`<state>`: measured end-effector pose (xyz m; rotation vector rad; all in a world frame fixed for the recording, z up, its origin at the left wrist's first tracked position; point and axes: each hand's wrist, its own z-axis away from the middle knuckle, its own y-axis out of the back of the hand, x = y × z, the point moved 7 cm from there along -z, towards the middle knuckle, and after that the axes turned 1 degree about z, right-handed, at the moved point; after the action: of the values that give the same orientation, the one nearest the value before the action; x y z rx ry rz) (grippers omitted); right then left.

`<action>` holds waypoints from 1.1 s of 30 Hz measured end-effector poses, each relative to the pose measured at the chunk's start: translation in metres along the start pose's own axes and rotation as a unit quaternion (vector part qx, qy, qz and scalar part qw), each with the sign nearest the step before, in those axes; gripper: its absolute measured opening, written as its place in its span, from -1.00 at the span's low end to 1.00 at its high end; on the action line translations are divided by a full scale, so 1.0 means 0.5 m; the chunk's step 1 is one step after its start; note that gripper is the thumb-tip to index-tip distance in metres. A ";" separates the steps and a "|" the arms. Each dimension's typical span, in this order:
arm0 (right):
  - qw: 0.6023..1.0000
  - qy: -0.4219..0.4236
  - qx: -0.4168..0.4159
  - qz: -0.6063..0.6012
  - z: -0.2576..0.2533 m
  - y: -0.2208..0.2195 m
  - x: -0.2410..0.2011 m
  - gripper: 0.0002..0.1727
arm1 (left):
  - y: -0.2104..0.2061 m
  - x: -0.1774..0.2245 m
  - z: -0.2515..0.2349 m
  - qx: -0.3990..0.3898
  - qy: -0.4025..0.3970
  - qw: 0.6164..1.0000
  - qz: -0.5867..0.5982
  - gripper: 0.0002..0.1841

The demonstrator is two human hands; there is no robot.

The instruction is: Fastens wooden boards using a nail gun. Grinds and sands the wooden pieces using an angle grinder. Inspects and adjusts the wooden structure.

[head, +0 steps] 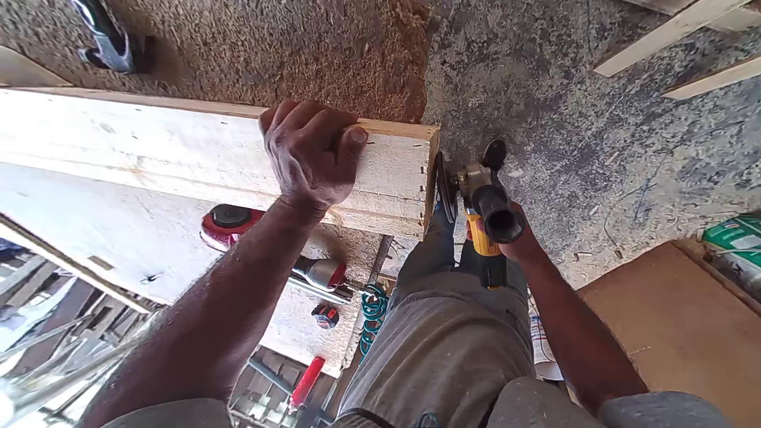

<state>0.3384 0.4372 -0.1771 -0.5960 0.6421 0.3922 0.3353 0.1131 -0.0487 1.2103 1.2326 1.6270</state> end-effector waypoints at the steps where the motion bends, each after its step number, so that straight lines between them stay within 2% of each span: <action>1: 1.000 0.004 0.002 0.008 0.000 0.000 -0.005 -0.27 | -0.001 -0.002 0.002 -0.001 0.003 1.000 0.001 -0.51; 6: 1.000 0.025 0.009 0.014 -0.029 0.003 -0.054 -0.31 | 0.000 -0.001 0.003 -0.003 0.007 1.000 0.005 -0.51; 10: 0.999 0.021 0.005 0.029 0.014 -0.007 -0.034 -0.26 | -0.002 -0.004 0.003 0.001 0.005 1.000 0.002 -0.50; 14: 0.999 0.040 0.019 0.032 -0.018 -0.006 -0.063 -0.32 | -0.003 -0.005 0.004 0.008 0.003 1.000 -0.005 -0.49; 19: 0.999 0.028 0.010 0.028 0.010 -0.007 -0.023 -0.27 | -0.002 -0.002 0.000 0.000 0.004 1.000 -0.002 -0.51; 24: 0.998 0.039 0.019 0.050 -0.019 -0.001 -0.056 -0.35 | -0.002 -0.004 0.001 0.006 -0.001 1.000 -0.006 -0.48; 29: 0.998 0.021 0.008 0.062 0.030 -0.007 -0.008 -0.23 | -0.006 -0.008 0.001 0.003 0.004 1.000 -0.006 -0.49; 33: 0.998 0.028 0.010 0.047 -0.018 -0.008 -0.042 -0.30 | -0.006 -0.010 0.000 0.002 0.005 1.000 -0.013 -0.48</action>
<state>0.3211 0.4251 -0.1678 -0.5602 0.7294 0.4583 0.3365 0.1090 -0.0527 1.1863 1.2537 1.6138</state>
